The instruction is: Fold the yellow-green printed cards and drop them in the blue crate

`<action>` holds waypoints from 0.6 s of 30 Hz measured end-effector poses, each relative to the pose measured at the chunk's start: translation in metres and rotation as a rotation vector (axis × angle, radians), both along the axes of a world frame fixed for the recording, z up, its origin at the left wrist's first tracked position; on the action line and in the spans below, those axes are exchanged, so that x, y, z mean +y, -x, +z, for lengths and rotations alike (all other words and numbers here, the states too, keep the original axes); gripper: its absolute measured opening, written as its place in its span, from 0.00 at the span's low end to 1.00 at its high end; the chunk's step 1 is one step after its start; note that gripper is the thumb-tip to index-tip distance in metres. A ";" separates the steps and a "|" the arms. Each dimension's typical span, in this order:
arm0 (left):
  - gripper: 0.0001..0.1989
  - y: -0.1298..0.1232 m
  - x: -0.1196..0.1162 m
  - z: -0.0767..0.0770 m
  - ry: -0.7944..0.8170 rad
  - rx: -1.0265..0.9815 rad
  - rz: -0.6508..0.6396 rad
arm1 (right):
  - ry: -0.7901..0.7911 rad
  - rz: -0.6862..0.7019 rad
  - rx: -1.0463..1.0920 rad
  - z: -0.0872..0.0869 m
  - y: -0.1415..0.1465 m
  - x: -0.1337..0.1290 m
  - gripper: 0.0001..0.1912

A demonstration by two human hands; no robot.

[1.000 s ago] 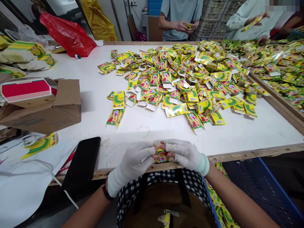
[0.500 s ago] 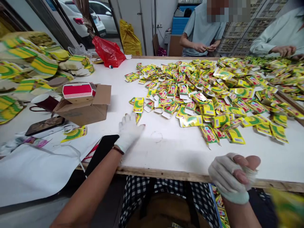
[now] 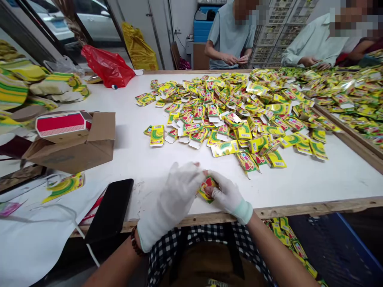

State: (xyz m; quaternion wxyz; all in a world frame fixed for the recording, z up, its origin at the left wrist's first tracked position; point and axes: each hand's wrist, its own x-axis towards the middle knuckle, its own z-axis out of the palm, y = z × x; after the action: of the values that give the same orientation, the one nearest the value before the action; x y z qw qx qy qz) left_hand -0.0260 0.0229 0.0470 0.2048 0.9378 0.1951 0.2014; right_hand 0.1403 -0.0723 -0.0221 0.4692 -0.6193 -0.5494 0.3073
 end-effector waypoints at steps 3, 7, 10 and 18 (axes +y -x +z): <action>0.20 0.000 0.004 -0.027 0.393 -0.231 0.271 | 0.062 -0.060 0.244 -0.012 0.000 -0.006 0.23; 0.13 -0.003 -0.007 -0.059 0.860 -0.334 0.313 | 0.109 -0.140 0.278 -0.011 0.010 -0.016 0.23; 0.10 -0.008 -0.014 -0.066 0.886 -0.372 0.329 | 0.101 -0.235 0.242 -0.006 0.014 -0.022 0.25; 0.05 -0.012 -0.002 -0.053 0.850 -0.187 0.130 | 0.137 -0.117 0.290 -0.008 0.000 -0.024 0.13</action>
State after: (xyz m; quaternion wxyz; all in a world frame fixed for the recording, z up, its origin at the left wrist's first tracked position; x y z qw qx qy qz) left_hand -0.0136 0.0208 -0.0057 0.5761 0.7337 0.3000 0.1996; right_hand 0.1403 -0.0965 -0.0300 0.5173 -0.6299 -0.4166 0.4026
